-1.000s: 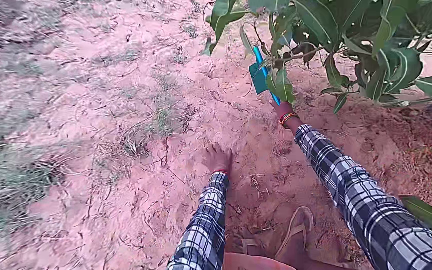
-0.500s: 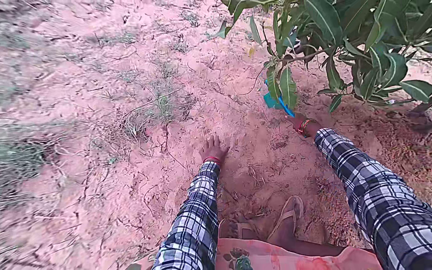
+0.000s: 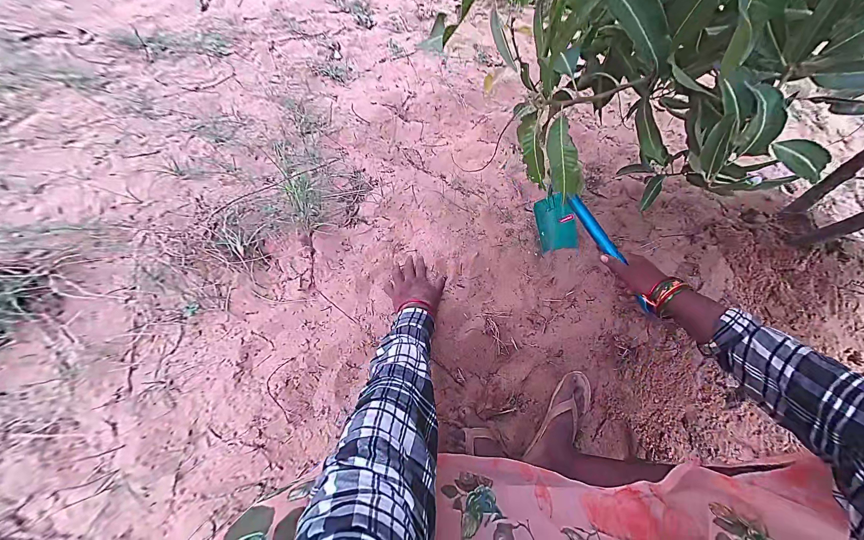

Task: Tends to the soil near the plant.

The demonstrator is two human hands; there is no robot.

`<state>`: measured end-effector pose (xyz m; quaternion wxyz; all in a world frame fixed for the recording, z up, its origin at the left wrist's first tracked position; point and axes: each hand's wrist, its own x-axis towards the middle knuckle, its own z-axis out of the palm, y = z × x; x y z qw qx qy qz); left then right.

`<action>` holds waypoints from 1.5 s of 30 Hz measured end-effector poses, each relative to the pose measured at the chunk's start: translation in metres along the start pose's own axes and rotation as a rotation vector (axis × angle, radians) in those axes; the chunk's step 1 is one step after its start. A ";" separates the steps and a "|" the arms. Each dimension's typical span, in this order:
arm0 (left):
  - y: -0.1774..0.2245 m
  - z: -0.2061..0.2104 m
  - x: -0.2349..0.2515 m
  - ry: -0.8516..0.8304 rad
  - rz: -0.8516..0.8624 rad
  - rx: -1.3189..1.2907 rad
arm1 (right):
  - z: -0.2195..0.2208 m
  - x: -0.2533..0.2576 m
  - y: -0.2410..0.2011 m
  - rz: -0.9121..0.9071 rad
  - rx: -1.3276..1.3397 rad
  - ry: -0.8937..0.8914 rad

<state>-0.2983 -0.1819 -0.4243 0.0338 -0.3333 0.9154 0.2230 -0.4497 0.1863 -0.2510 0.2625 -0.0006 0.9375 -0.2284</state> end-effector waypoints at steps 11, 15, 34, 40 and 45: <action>0.005 0.001 -0.006 0.034 -0.033 0.089 | 0.051 0.145 -0.132 -0.155 0.182 -0.037; 0.002 0.002 -0.005 0.036 -0.025 0.081 | 0.033 0.119 -0.100 -0.073 -0.004 -0.175; 0.010 -0.002 -0.008 0.024 -0.043 0.049 | 0.051 0.114 -0.148 -0.476 0.281 0.357; 0.008 -0.001 -0.009 0.027 -0.038 0.059 | 0.095 0.100 -0.047 -0.141 0.068 0.036; 0.008 0.000 -0.010 0.031 -0.018 0.043 | 0.083 0.073 -0.038 -0.001 0.199 -0.050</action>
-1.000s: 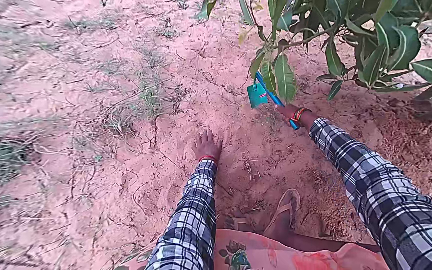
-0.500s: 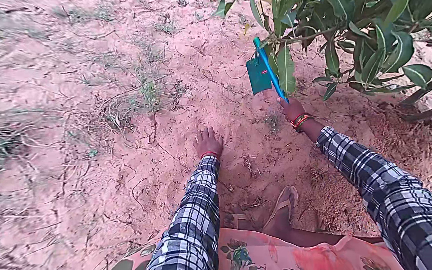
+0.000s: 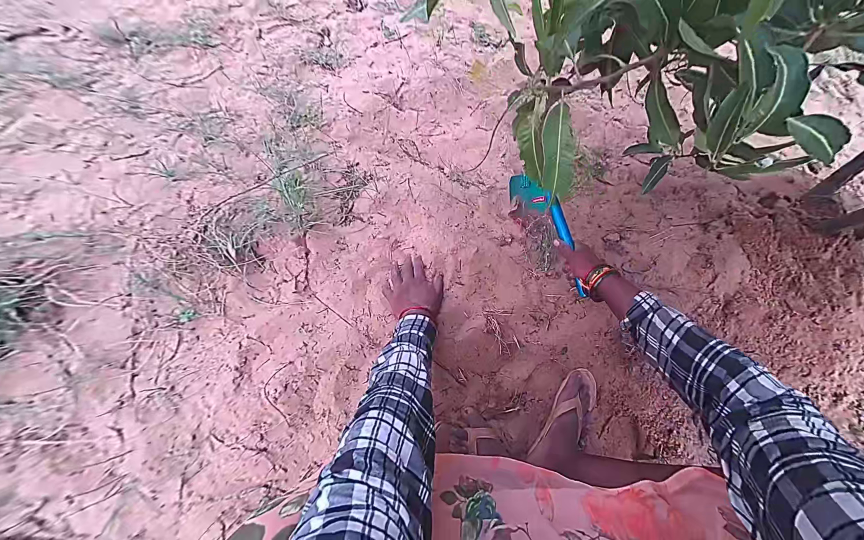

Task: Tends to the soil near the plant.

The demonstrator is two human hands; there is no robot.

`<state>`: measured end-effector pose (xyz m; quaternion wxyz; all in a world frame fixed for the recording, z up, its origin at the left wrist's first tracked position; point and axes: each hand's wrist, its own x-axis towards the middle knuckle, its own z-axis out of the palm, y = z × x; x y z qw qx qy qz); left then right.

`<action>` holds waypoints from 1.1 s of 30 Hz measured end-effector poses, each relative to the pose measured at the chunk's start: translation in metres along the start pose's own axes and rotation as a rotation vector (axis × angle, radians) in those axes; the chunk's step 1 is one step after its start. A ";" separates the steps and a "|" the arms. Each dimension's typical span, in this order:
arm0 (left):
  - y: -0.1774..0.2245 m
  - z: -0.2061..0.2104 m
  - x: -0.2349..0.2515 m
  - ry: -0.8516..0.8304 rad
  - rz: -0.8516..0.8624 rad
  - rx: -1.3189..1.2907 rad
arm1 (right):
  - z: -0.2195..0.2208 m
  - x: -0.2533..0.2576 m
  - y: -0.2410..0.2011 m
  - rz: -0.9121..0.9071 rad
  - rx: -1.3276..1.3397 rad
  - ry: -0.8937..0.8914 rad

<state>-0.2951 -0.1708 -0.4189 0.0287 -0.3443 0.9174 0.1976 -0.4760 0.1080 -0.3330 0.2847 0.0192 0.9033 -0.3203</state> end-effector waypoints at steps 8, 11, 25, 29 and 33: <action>-0.001 0.004 0.002 0.040 -0.014 0.000 | -0.026 0.019 -0.075 -0.300 0.001 0.272; 0.001 0.004 0.004 0.022 -0.019 0.006 | -0.020 0.041 -0.060 -0.387 0.068 0.380; -0.002 0.005 0.001 0.037 -0.013 -0.020 | -0.024 0.003 -0.008 -0.085 -0.058 0.144; -0.001 0.005 0.002 0.024 -0.030 -0.020 | -0.030 0.035 -0.055 -0.311 0.225 0.354; -0.003 0.004 0.002 0.027 -0.013 0.014 | 0.000 0.064 -0.034 -0.312 0.245 0.342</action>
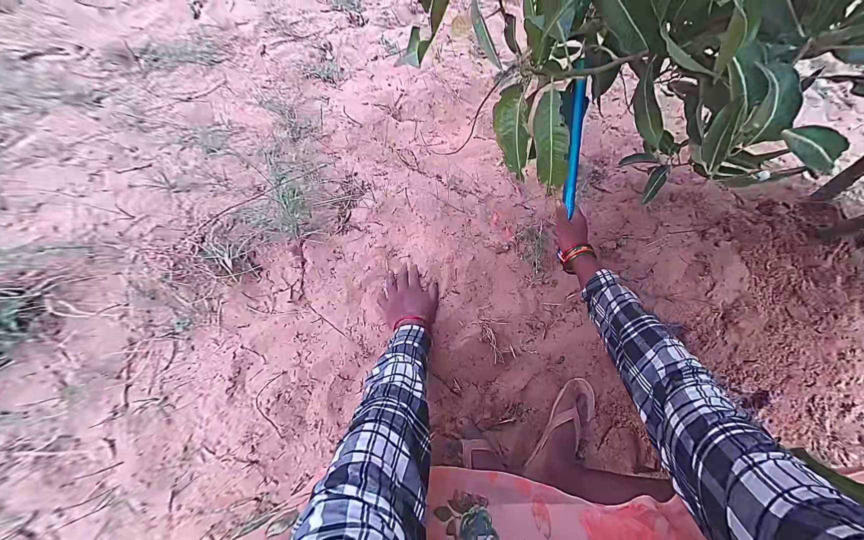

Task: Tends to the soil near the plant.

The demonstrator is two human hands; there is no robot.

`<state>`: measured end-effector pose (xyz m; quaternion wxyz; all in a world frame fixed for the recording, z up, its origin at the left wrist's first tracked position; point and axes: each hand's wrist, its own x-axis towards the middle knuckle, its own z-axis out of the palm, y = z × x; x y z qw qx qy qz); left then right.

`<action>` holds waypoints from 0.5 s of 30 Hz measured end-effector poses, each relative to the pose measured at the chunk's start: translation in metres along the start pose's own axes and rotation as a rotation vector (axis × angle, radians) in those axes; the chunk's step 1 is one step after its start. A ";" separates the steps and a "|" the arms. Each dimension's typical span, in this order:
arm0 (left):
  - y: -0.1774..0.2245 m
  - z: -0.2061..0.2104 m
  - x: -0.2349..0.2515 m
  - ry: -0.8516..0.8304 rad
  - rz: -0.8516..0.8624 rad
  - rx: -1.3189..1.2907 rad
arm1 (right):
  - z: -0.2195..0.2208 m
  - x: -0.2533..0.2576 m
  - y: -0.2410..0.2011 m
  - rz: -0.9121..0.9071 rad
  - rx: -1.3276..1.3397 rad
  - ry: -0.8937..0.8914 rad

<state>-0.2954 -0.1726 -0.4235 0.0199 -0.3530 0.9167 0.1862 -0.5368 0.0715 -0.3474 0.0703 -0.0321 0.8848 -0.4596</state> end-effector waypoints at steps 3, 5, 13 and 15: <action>0.004 -0.001 -0.002 -0.014 0.004 -0.002 | -0.010 -0.025 0.040 0.290 -0.152 -0.280; 0.002 -0.003 0.003 -0.008 -0.009 -0.013 | -0.011 -0.044 0.049 0.345 -0.080 -0.275; 0.001 0.005 0.004 0.063 -0.046 -0.098 | 0.000 -0.084 0.005 0.140 -0.120 -0.071; 0.009 -0.007 0.007 0.179 -0.077 -0.237 | 0.007 -0.102 -0.022 0.037 -0.111 -0.113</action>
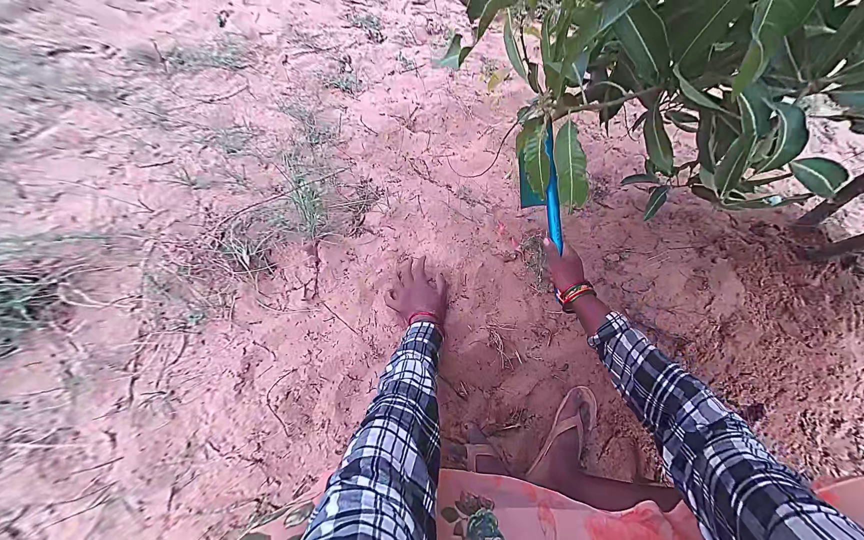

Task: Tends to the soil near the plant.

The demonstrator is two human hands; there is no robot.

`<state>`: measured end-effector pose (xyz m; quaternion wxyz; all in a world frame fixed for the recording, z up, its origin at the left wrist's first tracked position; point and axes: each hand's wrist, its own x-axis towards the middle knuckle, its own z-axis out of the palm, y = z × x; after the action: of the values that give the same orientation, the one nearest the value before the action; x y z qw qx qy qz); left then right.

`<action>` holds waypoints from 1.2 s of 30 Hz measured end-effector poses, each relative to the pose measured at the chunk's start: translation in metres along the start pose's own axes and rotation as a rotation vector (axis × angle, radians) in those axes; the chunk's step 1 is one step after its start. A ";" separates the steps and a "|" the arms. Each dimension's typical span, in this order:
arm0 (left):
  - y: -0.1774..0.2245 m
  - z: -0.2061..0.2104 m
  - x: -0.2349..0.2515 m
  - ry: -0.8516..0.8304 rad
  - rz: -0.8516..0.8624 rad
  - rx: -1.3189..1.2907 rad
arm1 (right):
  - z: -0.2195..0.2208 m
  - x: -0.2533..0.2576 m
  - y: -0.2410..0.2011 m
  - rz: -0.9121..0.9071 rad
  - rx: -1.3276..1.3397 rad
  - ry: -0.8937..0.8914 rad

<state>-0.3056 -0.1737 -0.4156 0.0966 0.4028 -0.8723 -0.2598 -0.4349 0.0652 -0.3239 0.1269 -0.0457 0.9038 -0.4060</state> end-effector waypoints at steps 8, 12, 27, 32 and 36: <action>0.101 -0.084 0.033 -0.174 0.027 -0.938 | 0.083 -0.063 -0.031 -0.219 0.002 -0.362; 0.074 -0.073 0.037 -0.044 -0.260 -0.828 | 0.087 -0.046 -0.040 -0.514 -0.273 -0.377; 0.076 -0.048 0.014 -0.075 0.025 -0.520 | 0.034 0.113 0.008 0.067 -0.785 -0.220; 0.072 -0.037 0.003 -0.018 0.009 -0.452 | 0.036 0.082 0.013 -0.008 -0.781 -0.308; 0.070 -0.036 0.004 0.011 -0.014 -0.440 | 0.036 0.007 0.028 -0.225 -0.727 -0.395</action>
<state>-0.3400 -0.1525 -0.3482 0.1852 0.3795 -0.7913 -0.4422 -0.4311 0.0565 -0.3692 0.2280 -0.2626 0.9359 -0.0559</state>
